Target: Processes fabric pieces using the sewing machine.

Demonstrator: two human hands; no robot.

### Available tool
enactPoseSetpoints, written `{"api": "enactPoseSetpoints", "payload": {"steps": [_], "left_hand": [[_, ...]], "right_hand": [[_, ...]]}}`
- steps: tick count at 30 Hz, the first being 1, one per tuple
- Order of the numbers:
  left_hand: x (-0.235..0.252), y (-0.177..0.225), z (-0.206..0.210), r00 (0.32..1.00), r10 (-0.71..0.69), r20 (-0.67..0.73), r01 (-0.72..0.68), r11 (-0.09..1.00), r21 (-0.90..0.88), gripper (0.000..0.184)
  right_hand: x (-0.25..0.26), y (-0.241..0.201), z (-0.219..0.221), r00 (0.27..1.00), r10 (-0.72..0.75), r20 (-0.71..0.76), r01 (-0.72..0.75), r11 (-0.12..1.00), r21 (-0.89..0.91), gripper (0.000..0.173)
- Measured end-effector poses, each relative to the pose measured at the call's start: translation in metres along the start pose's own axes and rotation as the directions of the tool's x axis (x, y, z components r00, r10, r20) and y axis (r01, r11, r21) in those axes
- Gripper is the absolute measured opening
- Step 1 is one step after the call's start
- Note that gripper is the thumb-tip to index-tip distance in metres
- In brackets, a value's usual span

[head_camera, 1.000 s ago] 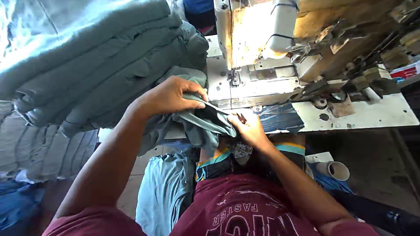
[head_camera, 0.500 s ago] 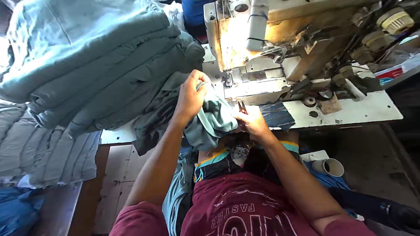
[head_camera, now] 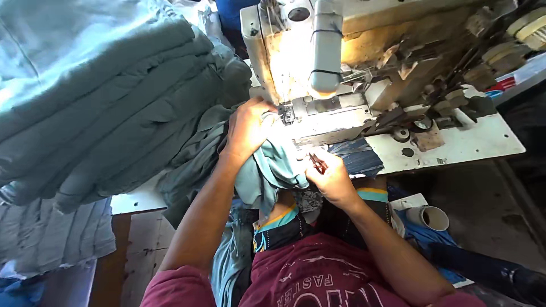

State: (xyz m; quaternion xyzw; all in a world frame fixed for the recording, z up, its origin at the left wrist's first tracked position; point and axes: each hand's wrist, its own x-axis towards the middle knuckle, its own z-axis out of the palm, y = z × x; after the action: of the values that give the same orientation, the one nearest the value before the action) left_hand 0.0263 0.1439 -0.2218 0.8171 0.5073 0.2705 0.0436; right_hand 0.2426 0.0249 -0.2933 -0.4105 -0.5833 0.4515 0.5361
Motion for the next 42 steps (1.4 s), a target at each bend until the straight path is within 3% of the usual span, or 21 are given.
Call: {"api": "enactPoseSetpoints", "payload": {"steps": [2,6,10,14,23,25,28,31,42], "left_hand": [[0.008,0.007,-0.002,0.997,-0.078,0.014,0.078,0.997,-0.002,0.017],[0.025,0.003,0.006,0.996,-0.080,-0.027,0.079,0.996,-0.038,0.021],[0.049,-0.013,0.022,0.996,-0.094,0.004,0.094,0.995,-0.022,0.044],[0.056,-0.017,0.022,0.996,-0.086,0.000,0.085,0.987,-0.137,0.050],[0.056,-0.018,0.025,0.998,-0.063,-0.018,0.058,0.979,-0.196,0.044],[0.057,-0.017,0.024,0.998,-0.052,-0.041,0.042,0.974,-0.223,0.045],[0.057,-0.012,0.016,0.999,0.011,-0.051,-0.029,0.931,-0.364,0.043],[0.058,-0.011,0.010,0.991,0.117,-0.064,-0.133,0.859,-0.494,0.041],[0.067,-0.013,0.006,0.983,0.186,0.007,-0.163,0.879,-0.448,0.044]], "right_hand": [[0.002,-0.004,-0.001,1.000,-0.003,-0.019,0.003,1.000,0.013,0.023],[0.012,-0.004,-0.002,0.995,-0.023,-0.093,0.021,1.000,-0.023,0.024],[0.028,-0.006,0.000,0.987,-0.060,-0.151,0.050,0.996,-0.071,0.014],[0.025,-0.008,0.006,0.984,-0.078,-0.157,0.070,0.996,-0.058,0.012],[0.014,-0.012,0.010,0.983,-0.085,-0.163,0.069,0.992,-0.105,0.027],[0.020,-0.010,0.011,0.979,-0.095,-0.178,0.073,0.989,-0.125,0.024],[0.024,-0.010,0.015,0.977,-0.098,-0.192,0.076,0.990,-0.117,0.007],[0.023,-0.009,0.015,0.978,-0.093,-0.188,0.076,0.992,-0.099,0.007],[0.024,-0.009,0.014,0.982,-0.070,-0.176,0.064,0.997,-0.042,0.011]]}}
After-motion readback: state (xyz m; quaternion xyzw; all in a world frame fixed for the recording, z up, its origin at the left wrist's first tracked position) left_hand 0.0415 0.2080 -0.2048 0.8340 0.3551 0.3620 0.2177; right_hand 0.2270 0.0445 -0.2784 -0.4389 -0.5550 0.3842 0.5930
